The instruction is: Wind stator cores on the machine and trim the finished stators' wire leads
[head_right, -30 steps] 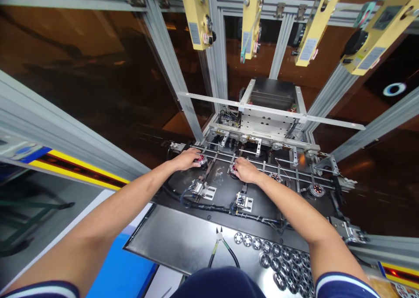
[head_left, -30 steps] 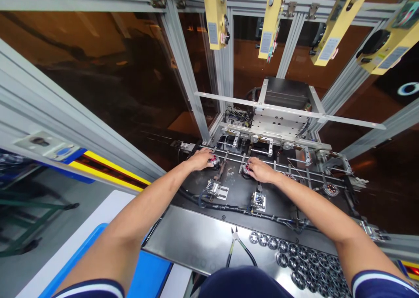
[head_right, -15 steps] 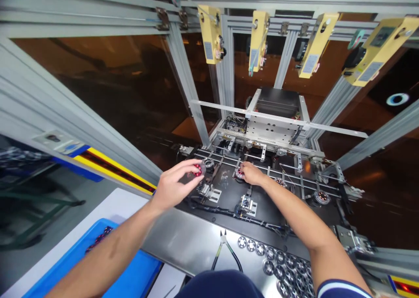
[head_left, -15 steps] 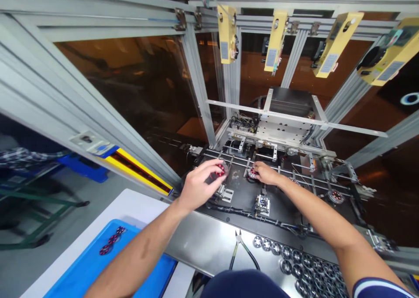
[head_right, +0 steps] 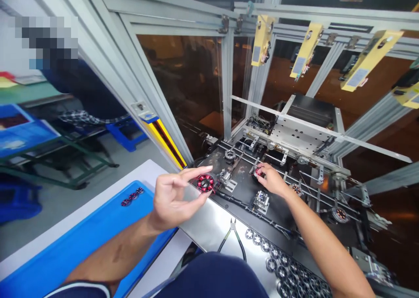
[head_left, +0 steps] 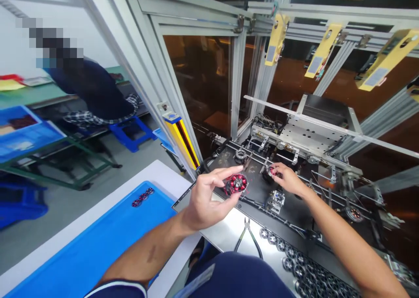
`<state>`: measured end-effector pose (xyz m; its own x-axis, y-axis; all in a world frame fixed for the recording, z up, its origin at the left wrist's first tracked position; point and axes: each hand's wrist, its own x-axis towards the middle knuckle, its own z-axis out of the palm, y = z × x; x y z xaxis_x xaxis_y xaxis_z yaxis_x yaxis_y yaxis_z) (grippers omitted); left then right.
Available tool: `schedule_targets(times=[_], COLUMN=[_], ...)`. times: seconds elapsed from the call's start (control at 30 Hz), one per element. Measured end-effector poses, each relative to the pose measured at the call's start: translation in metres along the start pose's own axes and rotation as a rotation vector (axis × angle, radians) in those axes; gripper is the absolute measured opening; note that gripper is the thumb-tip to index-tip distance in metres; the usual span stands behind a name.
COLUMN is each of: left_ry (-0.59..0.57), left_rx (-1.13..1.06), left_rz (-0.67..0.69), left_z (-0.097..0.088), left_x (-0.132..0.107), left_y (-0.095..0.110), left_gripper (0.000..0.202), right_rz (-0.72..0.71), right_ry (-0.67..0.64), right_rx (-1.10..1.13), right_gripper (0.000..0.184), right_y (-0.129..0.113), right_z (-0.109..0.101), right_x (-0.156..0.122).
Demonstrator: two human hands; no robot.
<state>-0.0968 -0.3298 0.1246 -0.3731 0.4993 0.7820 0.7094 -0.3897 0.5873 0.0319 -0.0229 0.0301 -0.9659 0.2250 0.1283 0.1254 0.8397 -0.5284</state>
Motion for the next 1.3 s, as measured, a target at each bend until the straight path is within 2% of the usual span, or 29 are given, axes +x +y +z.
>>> schedule_targets(times=[0.13,0.23,0.37,0.47,0.57,0.63,0.7,0.83,0.9,0.97,1.03,1.1,1.2,1.3], left_ry=[0.018,0.011,-0.008,-0.017,-0.027,-0.023,-0.004,0.022,-0.006,-0.074,-0.136,-0.177,-0.215,-0.229], left_rx=[-0.006,-0.016,-0.035,-0.034,-0.013,0.019,0.074,0.253,0.336,0.38,0.408,0.438,0.481,0.517], left_rz=[-0.045,-0.064,-0.069,-0.067,-0.108,-0.171,-0.271,-0.523,-0.627,-0.696,-0.728,-0.734,-0.69,-0.587], left_z=[-0.003,-0.003,-0.004,-0.005,-0.006,-0.006,-0.007,-0.012,-0.014,-0.013,-0.01,-0.004,0.001,0.001], left_x=[-0.01,-0.017,-0.024,-0.029,-0.038,-0.049,-0.067,-0.125,-0.159,-0.187,-0.206,-0.216,-0.217,-0.195], left_y=[0.007,0.012,0.018,0.023,0.025,0.018,0.002,-0.051,-0.078,-0.099,-0.114,-0.122,-0.119,-0.096], left_gripper=[0.059,0.058,0.056,0.054,0.051,0.049,0.046,0.034,0.031,0.031,0.032,0.034,0.036,0.033], right_rz=[-0.026,-0.044,-0.091,-0.15,-0.189,-0.192,-0.19,-0.172,-0.152,-0.126,-0.081,0.0,0.157,0.279], right_ry=[0.047,0.05,0.0,-0.08,-0.165,-0.204,-0.232,-0.251,-0.237,-0.209,-0.175,-0.143,-0.103,-0.033], right_rx=[0.117,0.16,0.147,0.091,0.025,-0.013,-0.044,-0.078,-0.084,-0.084,-0.088,-0.107,-0.151,-0.221], right_gripper=[0.01,0.008,0.012,0.016,0.013,0.013,0.018,0.023,0.022,0.024,0.028,0.034,0.044,0.057], right_y=[-0.054,-0.094,-0.124,-0.129,-0.127,-0.128,-0.131,-0.143,-0.148,-0.15,-0.148,-0.142,-0.127,-0.102], right_z=[0.0,0.017,0.07,0.121,0.167,0.19,0.207,0.221,0.214,0.197,0.168,0.131,0.065,-0.003], right_x=[-0.039,-0.07,-0.1,-0.107,-0.102,-0.094,-0.083,-0.066,-0.067,-0.078,-0.098,-0.127,-0.179,-0.233])
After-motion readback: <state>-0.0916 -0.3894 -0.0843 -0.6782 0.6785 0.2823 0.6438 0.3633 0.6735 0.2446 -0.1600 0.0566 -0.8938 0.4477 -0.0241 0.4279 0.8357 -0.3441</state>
